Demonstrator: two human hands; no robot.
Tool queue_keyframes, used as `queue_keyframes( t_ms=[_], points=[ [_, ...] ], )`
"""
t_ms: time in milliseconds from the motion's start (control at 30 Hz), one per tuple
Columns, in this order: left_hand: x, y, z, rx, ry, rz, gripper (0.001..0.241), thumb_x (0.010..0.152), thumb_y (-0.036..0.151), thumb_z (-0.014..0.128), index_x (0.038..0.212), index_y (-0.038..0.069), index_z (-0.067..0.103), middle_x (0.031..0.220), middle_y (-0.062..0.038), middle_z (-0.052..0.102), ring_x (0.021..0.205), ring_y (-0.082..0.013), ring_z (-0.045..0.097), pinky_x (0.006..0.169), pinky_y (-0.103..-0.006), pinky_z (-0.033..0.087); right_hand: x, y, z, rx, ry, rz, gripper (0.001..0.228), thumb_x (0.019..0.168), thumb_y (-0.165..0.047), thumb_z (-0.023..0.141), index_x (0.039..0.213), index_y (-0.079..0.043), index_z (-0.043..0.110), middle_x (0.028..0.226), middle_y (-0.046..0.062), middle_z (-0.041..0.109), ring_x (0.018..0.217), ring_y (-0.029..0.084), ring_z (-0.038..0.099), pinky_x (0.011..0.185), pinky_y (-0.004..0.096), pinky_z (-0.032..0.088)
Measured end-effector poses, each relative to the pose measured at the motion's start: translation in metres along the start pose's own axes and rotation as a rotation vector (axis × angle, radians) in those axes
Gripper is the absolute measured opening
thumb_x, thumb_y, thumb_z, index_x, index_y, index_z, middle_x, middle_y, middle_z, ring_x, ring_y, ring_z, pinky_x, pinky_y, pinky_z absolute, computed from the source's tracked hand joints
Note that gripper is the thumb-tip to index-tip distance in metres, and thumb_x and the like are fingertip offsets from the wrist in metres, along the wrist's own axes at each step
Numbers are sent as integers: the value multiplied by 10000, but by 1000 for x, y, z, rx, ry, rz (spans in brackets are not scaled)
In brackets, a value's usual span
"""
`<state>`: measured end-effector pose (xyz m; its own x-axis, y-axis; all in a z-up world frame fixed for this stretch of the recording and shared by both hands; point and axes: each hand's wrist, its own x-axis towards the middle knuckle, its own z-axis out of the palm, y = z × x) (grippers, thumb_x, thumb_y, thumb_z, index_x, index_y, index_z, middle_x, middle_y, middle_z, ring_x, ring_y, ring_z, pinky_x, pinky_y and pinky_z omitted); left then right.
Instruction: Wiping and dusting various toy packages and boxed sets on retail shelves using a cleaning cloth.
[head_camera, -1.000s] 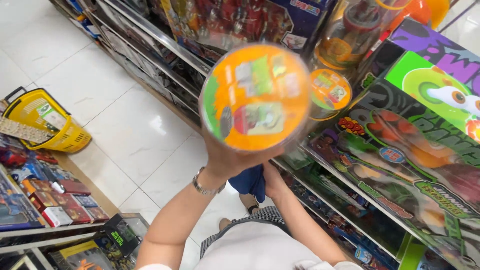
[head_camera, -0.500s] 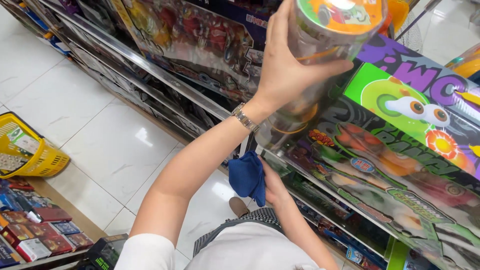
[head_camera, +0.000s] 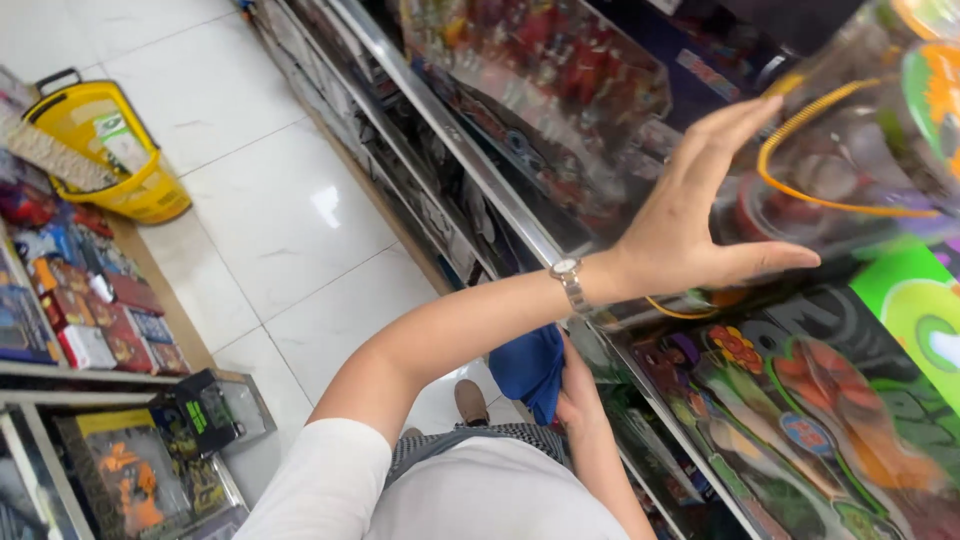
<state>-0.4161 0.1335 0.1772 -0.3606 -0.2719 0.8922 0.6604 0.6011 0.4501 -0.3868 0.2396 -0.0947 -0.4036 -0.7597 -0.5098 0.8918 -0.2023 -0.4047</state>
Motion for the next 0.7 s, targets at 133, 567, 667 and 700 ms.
queue_keyframes(
  t_ms=[133, 567, 667, 700],
  points=[
    [-55, -10, -63, -59, 33, -233, 826, 925, 340, 815, 1585, 151, 355, 1486, -75, 439, 1364, -194, 503, 1167, -326, 449, 21, 10, -16, -58, 43, 8, 445, 1050, -369, 518, 1310, -25, 630, 1264, 123, 697, 1102, 247, 691, 967, 421, 557],
    [-751, 107, -374, 917, -437, -2345, 293, 877, 266, 589, 1020, 120, 800, 1174, -164, 735, 1110, -333, 723, 959, -435, 587, 125, 24, -61, -159, 175, 153, 468, 1015, -400, 501, 1335, -81, 622, 1401, 138, 638, 1249, 329, 616, 1088, 538, 442],
    [-778, 201, -381, 790, 34, -2480, 341, 875, 295, 621, 1030, 43, 789, 1067, -201, 753, 971, -348, 745, 838, -440, 602, 152, 38, -53, -185, 136, 133, 470, 1031, -398, 481, 1355, -85, 613, 1449, 139, 608, 1293, 329, 584, 1110, 542, 420],
    [-784, 211, -386, 717, 250, -2524, 376, 874, 311, 636, 1035, 4, 784, 1014, -219, 762, 902, -356, 757, 777, -442, 610, 160, 46, -46, -197, 126, 147, 470, 1031, -398, 481, 1355, -85, 613, 1449, 139, 608, 1293, 329, 584, 1110, 542, 420]
  ],
)
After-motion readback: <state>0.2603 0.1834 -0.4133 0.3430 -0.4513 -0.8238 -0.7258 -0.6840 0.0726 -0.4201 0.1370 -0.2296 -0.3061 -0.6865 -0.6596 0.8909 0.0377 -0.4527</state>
